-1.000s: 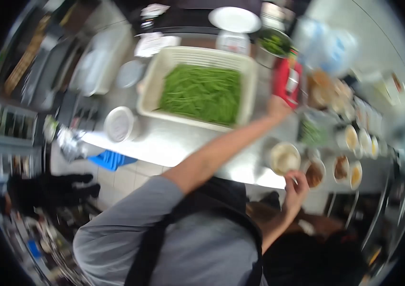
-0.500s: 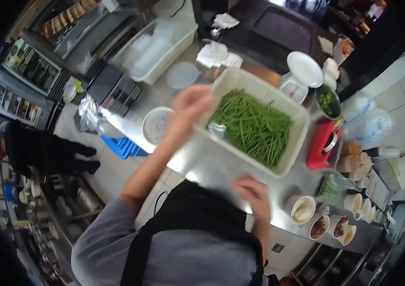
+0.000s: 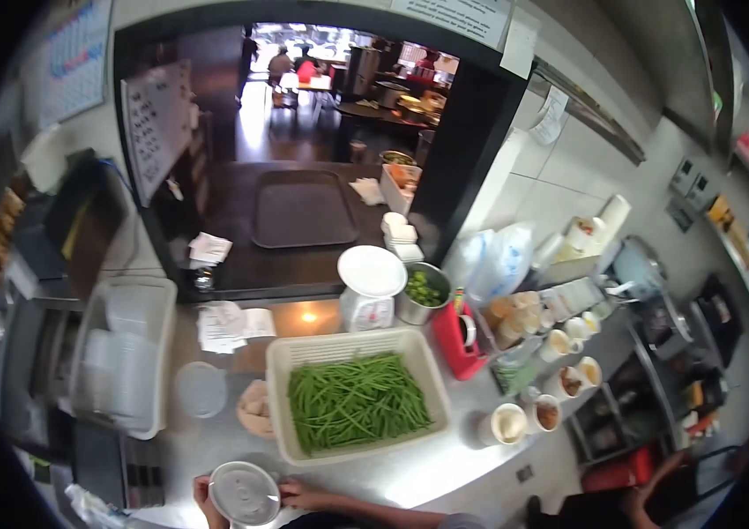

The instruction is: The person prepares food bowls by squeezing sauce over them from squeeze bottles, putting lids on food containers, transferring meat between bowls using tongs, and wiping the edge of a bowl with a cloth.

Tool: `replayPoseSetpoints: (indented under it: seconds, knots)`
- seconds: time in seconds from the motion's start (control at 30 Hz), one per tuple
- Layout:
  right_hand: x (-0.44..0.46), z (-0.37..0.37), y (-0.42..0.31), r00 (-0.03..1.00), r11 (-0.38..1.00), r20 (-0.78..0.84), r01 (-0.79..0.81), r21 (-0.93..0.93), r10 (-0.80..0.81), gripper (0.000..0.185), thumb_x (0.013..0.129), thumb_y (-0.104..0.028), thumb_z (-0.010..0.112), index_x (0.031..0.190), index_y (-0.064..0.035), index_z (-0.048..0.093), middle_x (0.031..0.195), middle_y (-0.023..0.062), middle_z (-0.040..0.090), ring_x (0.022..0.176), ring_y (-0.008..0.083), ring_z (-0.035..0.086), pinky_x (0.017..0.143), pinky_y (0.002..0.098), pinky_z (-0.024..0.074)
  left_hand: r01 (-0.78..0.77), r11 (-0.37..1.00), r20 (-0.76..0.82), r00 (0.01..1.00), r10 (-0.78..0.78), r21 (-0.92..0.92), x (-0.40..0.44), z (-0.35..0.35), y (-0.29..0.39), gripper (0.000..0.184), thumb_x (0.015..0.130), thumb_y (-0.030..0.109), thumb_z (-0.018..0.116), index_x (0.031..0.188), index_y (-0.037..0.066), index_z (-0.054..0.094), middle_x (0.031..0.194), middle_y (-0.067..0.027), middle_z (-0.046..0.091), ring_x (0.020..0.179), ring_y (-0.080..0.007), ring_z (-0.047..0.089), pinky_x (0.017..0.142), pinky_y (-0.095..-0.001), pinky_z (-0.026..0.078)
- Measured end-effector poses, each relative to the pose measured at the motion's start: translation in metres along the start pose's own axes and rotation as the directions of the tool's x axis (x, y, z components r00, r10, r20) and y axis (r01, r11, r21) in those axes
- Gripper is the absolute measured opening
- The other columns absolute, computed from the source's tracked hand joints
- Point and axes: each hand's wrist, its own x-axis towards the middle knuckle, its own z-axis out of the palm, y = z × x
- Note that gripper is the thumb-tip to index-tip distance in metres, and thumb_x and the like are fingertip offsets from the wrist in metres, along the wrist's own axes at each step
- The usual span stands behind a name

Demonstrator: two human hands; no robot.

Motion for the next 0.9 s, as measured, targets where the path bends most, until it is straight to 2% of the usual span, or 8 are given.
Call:
replayPoseSetpoints:
  seconds: [0.07, 0.13, 0.27, 0.4, 0.47, 0.6, 0.77, 0.9]
  knots:
    - [0.043, 0.026, 0.087, 0.816, 0.829, -0.257, 0.405, -0.386, -0.518, 0.033, 0.082, -0.010, 0.054, 0.114, -0.0051, 0.052, 0.107, 0.0124, 0.043, 0.101, 0.0191, 0.046, 0.089, 0.0323, 0.0400, -0.051, 0.999, 0.051, 0.997, 0.052, -0.018, -0.012, 0.024, 0.034, 0.034, 0.084, 0.004, 0.054, 0.112, 0.007, 0.035, 0.111, -0.0115, 0.047, 0.103, -0.0220, 0.048, 0.089, -0.0363, 0.044]
    - [0.013, 0.014, 0.003, 0.797, 0.917, -0.459, 0.302, -0.259, -0.392, 0.035, 0.082, -0.009, 0.054, 0.116, -0.0039, 0.049, 0.107, 0.0140, 0.045, 0.101, 0.0212, 0.048, 0.089, 0.0330, 0.0401, -0.041, 0.992, 0.055, 0.998, 0.035, 0.122, -0.011, 0.019, 0.037, 0.035, 0.089, 0.015, 0.047, 0.121, 0.004, 0.039, 0.116, -0.0122, 0.043, 0.108, -0.0222, 0.044, 0.094, -0.0354, 0.037]
    - [0.012, 0.016, -0.035, 0.749, 0.965, -0.628, 0.260, -0.014, -0.211, 0.039, 0.083, -0.006, 0.055, 0.121, -0.0013, 0.044, 0.110, 0.0166, 0.049, 0.102, 0.0256, 0.051, 0.090, 0.0340, 0.0403, 0.072, 0.952, 0.011, 0.997, -0.079, 0.299, 0.006, 0.028, 0.042, 0.039, 0.088, 0.019, 0.048, 0.123, 0.004, 0.038, 0.120, -0.0126, 0.040, 0.112, -0.0230, 0.040, 0.096, -0.0373, 0.033]
    - [0.009, -0.006, -0.078, 0.755, 0.892, -0.476, 0.396, -0.217, -0.451, 0.061, 0.084, -0.015, 0.058, 0.135, -0.0038, 0.028, 0.132, 0.0168, 0.038, 0.121, 0.0246, 0.041, 0.100, 0.0381, 0.0326, 0.140, 0.905, -0.022, 0.989, -0.143, 0.402, 0.023, 0.035, 0.040, 0.044, 0.087, 0.023, 0.048, 0.125, 0.005, 0.037, 0.125, -0.0130, 0.038, 0.116, -0.0237, 0.035, 0.098, -0.0392, 0.028]
    - [0.011, -0.003, -0.081, 0.778, 0.891, -0.444, 0.337, -0.303, -0.445, 0.067, 0.084, -0.021, 0.058, 0.139, -0.0049, 0.024, 0.138, 0.0148, 0.036, 0.126, 0.0234, 0.039, 0.103, 0.0418, 0.0299, 0.169, 0.882, -0.032, 0.984, -0.173, 0.441, 0.029, 0.037, 0.039, 0.046, 0.086, 0.025, 0.048, 0.126, 0.005, 0.037, 0.127, -0.0132, 0.036, 0.118, -0.0241, 0.033, 0.099, -0.0402, 0.026]
    - [0.013, -0.004, -0.082, 0.861, 0.873, -0.416, 0.062, -0.484, -0.292, 0.064, 0.085, -0.030, 0.055, 0.138, -0.0068, 0.027, 0.138, 0.0071, 0.039, 0.128, 0.0199, 0.036, 0.102, 0.0519, 0.0252, 0.197, 0.844, -0.034, 0.978, -0.208, 0.499, 0.038, 0.041, 0.037, 0.051, 0.086, 0.029, 0.048, 0.128, 0.005, 0.036, 0.131, -0.0136, 0.034, 0.123, -0.0249, 0.029, 0.101, -0.0421, 0.022]
    - [0.019, 0.010, -0.069, 0.803, 0.908, -0.505, 0.101, -0.407, -0.316, 0.061, 0.081, -0.024, 0.060, 0.134, -0.0054, 0.036, 0.136, 0.0105, 0.042, 0.128, 0.0242, 0.037, 0.100, 0.0508, 0.0270, 0.178, 0.803, -0.029, 0.980, -0.197, 0.568, 0.039, 0.037, 0.039, 0.056, 0.084, 0.034, 0.049, 0.131, 0.006, 0.035, 0.136, -0.0141, 0.030, 0.128, -0.0258, 0.024, 0.104, -0.0445, 0.017]
    - [0.028, 0.009, -0.052, 0.706, 0.833, -0.524, 0.172, -0.526, -0.477, 0.055, 0.077, -0.017, 0.062, 0.127, -0.0008, 0.045, 0.133, 0.0194, 0.041, 0.122, 0.0384, 0.039, 0.097, 0.0500, 0.0310, 0.116, 0.718, 0.026, 0.983, -0.183, 0.686, 0.013, 0.016, 0.036, 0.061, 0.083, 0.038, 0.049, 0.133, 0.006, 0.034, 0.140, -0.0145, 0.027, 0.132, -0.0265, 0.020, 0.106, -0.0465, 0.012]
